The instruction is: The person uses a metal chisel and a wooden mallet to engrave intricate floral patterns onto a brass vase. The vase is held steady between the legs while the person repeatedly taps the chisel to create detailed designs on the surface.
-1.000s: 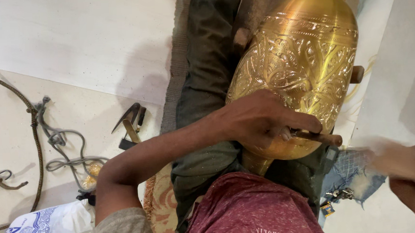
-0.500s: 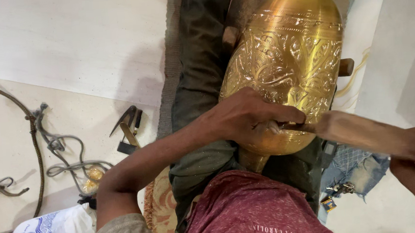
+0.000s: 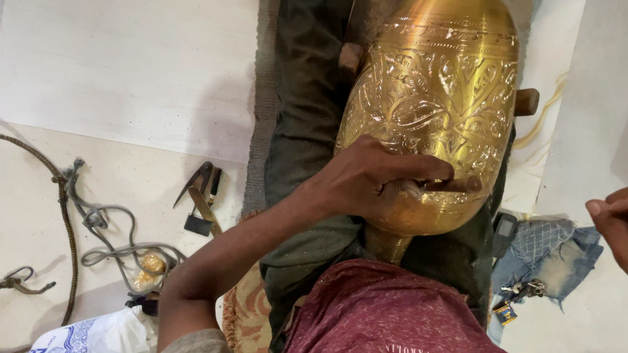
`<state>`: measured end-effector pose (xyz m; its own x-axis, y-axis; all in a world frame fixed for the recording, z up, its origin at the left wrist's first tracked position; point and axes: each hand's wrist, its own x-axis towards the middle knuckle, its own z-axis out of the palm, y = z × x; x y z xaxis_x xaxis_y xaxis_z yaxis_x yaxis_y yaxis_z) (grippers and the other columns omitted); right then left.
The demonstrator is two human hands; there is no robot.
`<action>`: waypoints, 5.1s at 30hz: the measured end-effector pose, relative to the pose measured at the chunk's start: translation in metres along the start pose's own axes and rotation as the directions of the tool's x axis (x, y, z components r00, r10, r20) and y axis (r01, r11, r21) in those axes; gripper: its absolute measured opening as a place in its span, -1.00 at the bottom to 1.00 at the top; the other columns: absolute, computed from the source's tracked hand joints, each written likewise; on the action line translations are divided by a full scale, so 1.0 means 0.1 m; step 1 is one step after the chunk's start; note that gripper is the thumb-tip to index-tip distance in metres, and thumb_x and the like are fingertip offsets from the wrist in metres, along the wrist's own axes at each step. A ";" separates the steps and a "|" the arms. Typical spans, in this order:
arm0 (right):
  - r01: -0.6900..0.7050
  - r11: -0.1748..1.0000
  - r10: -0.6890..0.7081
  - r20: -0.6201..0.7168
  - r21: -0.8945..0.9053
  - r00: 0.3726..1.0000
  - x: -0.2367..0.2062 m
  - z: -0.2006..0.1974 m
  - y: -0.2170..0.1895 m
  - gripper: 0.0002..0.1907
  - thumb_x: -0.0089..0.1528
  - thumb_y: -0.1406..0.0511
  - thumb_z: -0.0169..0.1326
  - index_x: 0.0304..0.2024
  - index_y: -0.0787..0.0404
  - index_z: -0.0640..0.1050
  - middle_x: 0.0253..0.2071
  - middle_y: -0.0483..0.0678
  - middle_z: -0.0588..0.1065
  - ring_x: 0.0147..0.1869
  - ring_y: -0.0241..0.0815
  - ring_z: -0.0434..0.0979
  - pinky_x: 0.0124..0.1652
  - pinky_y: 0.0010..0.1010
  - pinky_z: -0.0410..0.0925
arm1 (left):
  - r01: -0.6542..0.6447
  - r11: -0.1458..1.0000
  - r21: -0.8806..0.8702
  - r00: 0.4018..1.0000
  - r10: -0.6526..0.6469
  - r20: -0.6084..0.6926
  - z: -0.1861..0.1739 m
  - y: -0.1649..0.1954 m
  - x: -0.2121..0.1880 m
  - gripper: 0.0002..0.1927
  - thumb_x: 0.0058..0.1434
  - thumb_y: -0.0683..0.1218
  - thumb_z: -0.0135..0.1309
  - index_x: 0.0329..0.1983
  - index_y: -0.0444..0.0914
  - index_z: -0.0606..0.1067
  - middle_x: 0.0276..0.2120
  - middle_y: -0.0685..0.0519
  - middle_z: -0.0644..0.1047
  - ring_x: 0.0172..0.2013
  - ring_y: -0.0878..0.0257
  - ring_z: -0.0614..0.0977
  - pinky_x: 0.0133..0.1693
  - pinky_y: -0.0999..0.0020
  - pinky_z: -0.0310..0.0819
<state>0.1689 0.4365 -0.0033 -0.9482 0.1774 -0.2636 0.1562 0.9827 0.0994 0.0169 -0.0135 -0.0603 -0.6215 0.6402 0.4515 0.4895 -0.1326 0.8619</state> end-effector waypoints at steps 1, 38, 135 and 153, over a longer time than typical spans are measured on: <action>0.056 0.987 -0.057 0.005 0.153 0.998 -0.02 -0.07 -0.01 -0.77 0.12 0.39 0.25 -0.21 0.29 0.49 -0.48 0.01 0.51 -0.42 -0.22 0.57 -0.41 -0.40 0.40 | -0.015 0.999 -0.036 1.000 0.014 -0.024 0.00 0.00 0.00 -0.44 0.13 -0.35 0.11 0.21 -0.12 0.53 -0.07 0.08 0.70 -0.30 0.28 0.74 -0.25 0.36 0.66; 0.193 0.911 -0.257 0.135 0.365 0.957 0.61 -0.80 -0.53 -0.66 -0.04 0.51 0.27 -0.21 0.24 0.56 -0.44 -0.05 0.52 -0.39 -0.28 0.58 -0.40 -0.45 0.41 | 0.170 0.983 -0.062 0.957 -0.180 -0.226 0.20 0.21 -0.21 -0.36 -0.03 -0.39 0.10 0.20 -0.26 0.54 0.07 -0.05 0.65 -0.06 0.17 0.77 0.00 0.35 0.71; 0.146 0.948 -0.221 0.255 0.283 0.941 1.09 -1.26 -1.00 -0.54 -0.14 0.60 0.19 -0.19 0.24 0.49 -0.51 0.05 0.43 -0.50 -0.13 0.50 -0.48 -0.28 0.43 | 0.224 0.973 -0.053 0.664 -0.192 -0.723 0.66 0.35 -0.28 -0.52 0.08 -0.47 -0.03 0.08 -0.39 0.52 -0.12 -0.15 0.67 -0.29 0.23 0.75 -0.29 0.48 0.71; 0.239 0.971 -0.226 0.320 -0.002 0.920 1.09 -1.51 -1.41 -0.57 -0.13 0.42 0.40 -0.24 0.19 0.53 -0.52 -0.06 0.47 -0.52 -0.26 0.55 -0.42 -0.38 0.42 | 0.183 0.982 -0.040 0.643 -0.150 -0.751 0.70 0.40 -0.26 -0.55 0.16 -0.48 0.01 0.13 -0.39 0.47 -0.17 -0.13 0.66 -0.23 0.18 0.77 -0.20 0.43 0.77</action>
<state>0.0022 0.3094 0.0989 -0.8192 -0.0419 -0.5720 -0.0759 0.9965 0.0356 0.0956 0.0173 -0.0538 -0.9326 -0.1361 0.3342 0.3426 -0.0430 0.9385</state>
